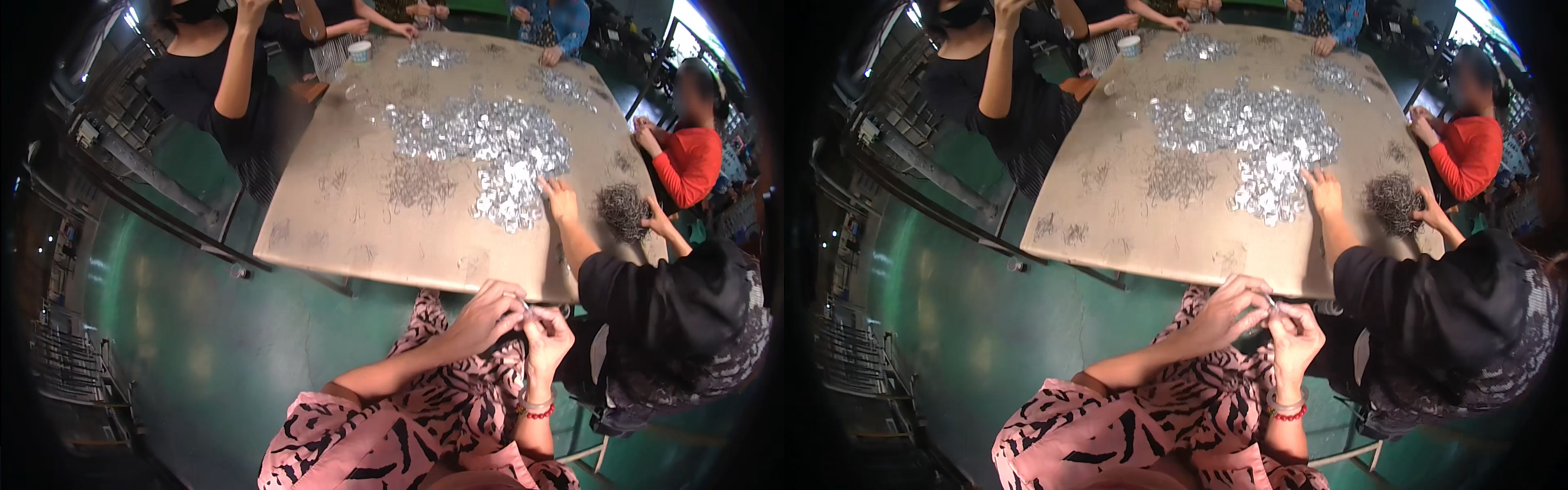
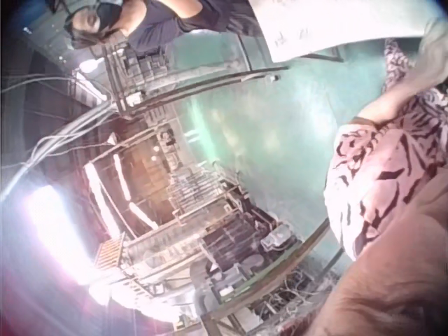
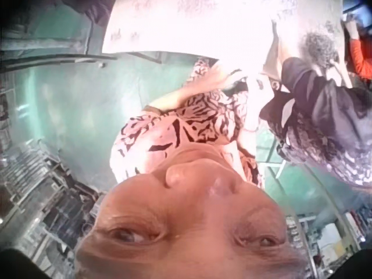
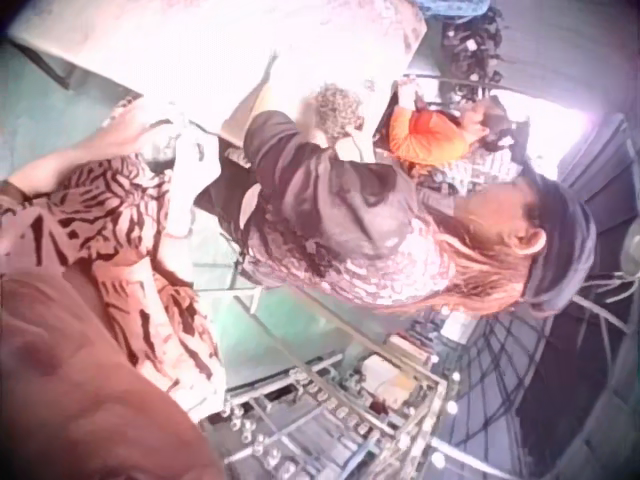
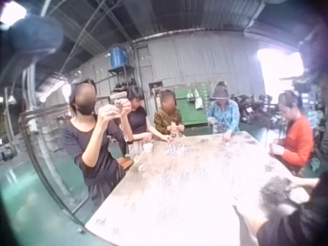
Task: The person picks up metal clips and attaches them to a long wire hanger, then hangs the completed assembly on a rack.
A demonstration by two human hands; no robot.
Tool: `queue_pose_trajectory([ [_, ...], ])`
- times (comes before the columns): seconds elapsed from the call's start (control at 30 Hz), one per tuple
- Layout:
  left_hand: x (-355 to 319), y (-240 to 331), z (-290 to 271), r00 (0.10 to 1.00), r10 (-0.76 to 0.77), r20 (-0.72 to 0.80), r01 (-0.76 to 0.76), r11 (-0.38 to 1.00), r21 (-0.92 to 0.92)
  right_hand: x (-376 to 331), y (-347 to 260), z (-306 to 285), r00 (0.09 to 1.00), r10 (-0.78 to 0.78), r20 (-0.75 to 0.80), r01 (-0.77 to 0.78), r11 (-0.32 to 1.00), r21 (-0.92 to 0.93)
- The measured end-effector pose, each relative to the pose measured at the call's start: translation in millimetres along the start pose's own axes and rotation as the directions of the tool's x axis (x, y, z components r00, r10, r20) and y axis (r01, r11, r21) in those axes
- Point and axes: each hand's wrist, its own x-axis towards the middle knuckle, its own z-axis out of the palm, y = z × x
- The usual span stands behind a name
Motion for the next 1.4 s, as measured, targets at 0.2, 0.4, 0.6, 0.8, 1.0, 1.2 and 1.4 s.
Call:
queue_pose_trajectory([
  [0.2,4.1,-5.7,0.4,0.995,0.006,-0.098,-0.005,1.000,0.009,0.0,-4.2,16.3,0.985,-0.169,0.019,0.170,0.965,-0.201],
  [0.4,4.6,-14.9,3.9,0.996,-0.092,-0.018,0.090,0.993,-0.069,14.6,-2.2,-6.5,0.988,-0.031,0.153,0.033,0.999,-0.007],
  [0.6,3.1,-16.4,-6.9,0.984,-0.176,-0.034,0.172,0.980,-0.102,117.0,50.6,7.2,0.975,-0.077,0.208,0.164,0.882,-0.442],
  [0.8,-5.0,-10.9,-7.8,0.978,-0.205,-0.026,0.198,0.966,-0.165,205.6,123.1,11.2,0.878,-0.302,0.372,0.476,0.458,-0.751],
  [1.0,-3.0,-10.0,-5.4,0.988,-0.154,-0.007,0.152,0.977,-0.153,190.9,107.0,3.5,1.000,0.018,-0.001,-0.017,0.922,-0.388],
  [1.2,-2.5,-17.6,-5.8,0.984,-0.175,-0.033,0.172,0.982,-0.079,85.3,16.4,12.2,0.978,0.109,0.178,-0.092,0.990,-0.105],
  [1.4,12.1,-11.8,1.3,0.993,-0.119,-0.010,0.119,0.993,0.006,37.8,-24.7,3.9,0.986,-0.038,0.161,0.061,0.988,-0.140],
])
